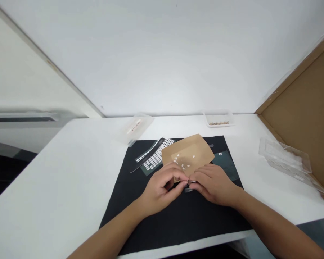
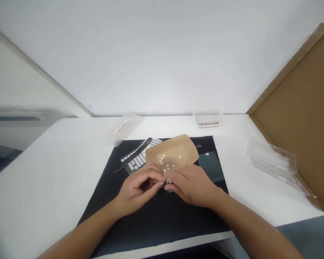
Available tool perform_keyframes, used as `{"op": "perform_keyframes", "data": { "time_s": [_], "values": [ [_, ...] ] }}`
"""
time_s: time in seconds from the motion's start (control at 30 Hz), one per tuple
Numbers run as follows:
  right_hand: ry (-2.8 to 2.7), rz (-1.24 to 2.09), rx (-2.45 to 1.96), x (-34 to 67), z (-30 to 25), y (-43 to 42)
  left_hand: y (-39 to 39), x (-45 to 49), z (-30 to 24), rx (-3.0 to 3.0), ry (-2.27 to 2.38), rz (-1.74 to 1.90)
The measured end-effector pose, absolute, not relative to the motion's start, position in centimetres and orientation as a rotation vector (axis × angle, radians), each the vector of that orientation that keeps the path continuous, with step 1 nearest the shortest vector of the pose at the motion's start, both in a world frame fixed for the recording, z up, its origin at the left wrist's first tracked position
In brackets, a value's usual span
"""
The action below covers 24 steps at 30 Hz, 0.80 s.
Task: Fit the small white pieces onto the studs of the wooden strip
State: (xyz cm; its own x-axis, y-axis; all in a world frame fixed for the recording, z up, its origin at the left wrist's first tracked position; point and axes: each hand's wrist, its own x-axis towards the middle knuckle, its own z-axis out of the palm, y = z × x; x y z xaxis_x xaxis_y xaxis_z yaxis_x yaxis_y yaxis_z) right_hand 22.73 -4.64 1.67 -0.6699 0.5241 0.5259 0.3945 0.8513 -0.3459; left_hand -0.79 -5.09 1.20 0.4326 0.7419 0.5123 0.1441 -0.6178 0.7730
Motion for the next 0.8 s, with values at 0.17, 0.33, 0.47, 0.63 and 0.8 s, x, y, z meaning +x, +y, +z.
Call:
{"op": "perform_keyframes", "data": {
  "time_s": [0.17,0.33,0.47,0.63,0.8],
  "values": [
    [-2.288,0.327,-0.71,22.5,1.3,-4.8,-5.2,-0.8,1.3,2.058,0.738,1.185],
    [-2.257,0.439,-0.73,22.1,1.0,-5.0,-5.2,-0.6,1.3,2.069,0.752,1.238],
    [-2.249,0.515,-0.767,21.8,1.0,-5.2,-5.2,-0.5,1.5,2.073,0.74,1.27],
    [-2.259,0.553,-0.818,21.7,1.2,-5.5,-5.1,-0.5,1.7,2.102,0.726,1.295],
    [-2.263,0.506,-0.889,21.6,1.4,-5.6,-5.0,-0.4,1.7,2.117,0.789,1.325]
  ]
}}
